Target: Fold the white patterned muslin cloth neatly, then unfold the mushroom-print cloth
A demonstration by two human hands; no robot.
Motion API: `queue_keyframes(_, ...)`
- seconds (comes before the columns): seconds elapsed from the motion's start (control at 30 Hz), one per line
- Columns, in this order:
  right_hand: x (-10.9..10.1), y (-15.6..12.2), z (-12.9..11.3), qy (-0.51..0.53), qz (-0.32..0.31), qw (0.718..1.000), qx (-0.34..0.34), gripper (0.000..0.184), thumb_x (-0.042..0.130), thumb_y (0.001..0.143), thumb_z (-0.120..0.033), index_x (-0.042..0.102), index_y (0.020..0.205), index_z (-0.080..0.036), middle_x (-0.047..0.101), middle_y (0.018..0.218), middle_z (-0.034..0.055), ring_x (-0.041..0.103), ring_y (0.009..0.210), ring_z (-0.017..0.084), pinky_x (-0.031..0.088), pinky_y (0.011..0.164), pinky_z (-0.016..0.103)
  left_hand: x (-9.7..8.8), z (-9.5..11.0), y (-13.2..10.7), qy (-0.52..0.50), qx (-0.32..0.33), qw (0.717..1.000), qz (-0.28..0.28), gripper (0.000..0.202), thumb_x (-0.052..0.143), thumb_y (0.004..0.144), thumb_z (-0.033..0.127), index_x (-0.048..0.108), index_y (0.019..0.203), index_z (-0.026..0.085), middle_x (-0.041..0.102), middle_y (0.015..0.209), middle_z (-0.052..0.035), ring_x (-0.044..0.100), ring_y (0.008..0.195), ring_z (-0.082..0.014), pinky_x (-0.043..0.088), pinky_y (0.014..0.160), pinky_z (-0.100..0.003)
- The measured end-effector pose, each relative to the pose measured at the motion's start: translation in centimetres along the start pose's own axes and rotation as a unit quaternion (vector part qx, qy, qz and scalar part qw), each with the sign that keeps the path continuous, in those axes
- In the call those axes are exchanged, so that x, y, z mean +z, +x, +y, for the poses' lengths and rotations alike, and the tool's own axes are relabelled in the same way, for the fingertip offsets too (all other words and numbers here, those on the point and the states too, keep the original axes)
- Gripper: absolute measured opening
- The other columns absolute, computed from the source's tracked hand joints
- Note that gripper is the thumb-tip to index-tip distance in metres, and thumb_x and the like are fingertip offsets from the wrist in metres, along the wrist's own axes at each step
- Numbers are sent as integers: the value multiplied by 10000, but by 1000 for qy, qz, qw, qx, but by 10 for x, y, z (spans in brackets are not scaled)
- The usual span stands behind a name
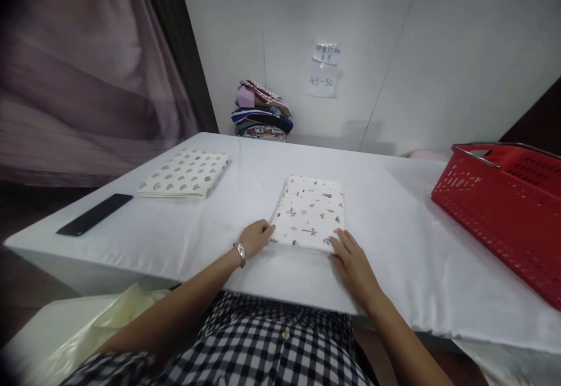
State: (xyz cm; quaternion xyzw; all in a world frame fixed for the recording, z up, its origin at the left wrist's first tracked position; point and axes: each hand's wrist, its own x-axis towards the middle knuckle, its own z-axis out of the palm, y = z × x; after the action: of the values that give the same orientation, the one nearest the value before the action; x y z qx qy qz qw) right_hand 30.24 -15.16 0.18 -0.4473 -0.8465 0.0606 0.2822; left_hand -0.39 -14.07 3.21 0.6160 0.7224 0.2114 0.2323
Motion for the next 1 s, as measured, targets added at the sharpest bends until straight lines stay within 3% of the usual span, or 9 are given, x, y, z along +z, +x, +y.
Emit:
queue_keyframes(0.13, -3, 13, -15, 12, 17, 1000, -15, 386, 471, 866, -311, 542, 1238, -236, 459, 1365, 72, 344, 1302, 266, 348, 1026, 495, -3, 0, 4, -34, -7, 998, 49, 213, 439, 837, 363, 534, 728, 207, 626, 734, -10, 560, 698, -156, 379, 629, -262)
queue_keyframes(0.3, 10, 53, -52, 44, -36, 998, -37, 301, 435, 888, -302, 607, 1126, -237, 626, 1125, 64, 548, 1060, 234, 422, 926, 437, 0, -1, 7, -61, -9, 998, 11, 209, 427, 828, 319, 569, 735, 198, 638, 710, -7, 565, 681, -152, 389, 636, -257)
queue_keyframes(0.5, 38, 89, -87, 23, -92, 991, -97, 235, 525, 857, -299, 624, 1045, -198, 616, 1054, 89, 526, 952, 238, 431, 817, 390, 2, -8, 6, -97, -8, 995, -10, 236, 457, 801, 343, 578, 676, 184, 630, 656, 2, 558, 655, -144, 397, 594, -238)
queue_keyframes(0.67, 47, 95, -96, -10, -99, 990, -103, 195, 539, 853, -292, 631, 996, -197, 594, 981, 85, 498, 881, 230, 414, 762, 366, 3, -14, 7, -127, 7, 992, -23, 236, 463, 774, 330, 581, 640, 176, 607, 618, 8, 534, 621, -133, 400, 580, -233)
queue_keyframes(1.0, 56, 93, -103, 22, -88, 992, -91, 139, 488, 881, -248, 608, 913, -187, 588, 904, 73, 490, 852, 209, 387, 749, 343, 2, -17, 8, -170, 19, 984, -47, 280, 464, 734, 394, 580, 613, 170, 563, 574, 15, 496, 584, -124, 390, 568, -233)
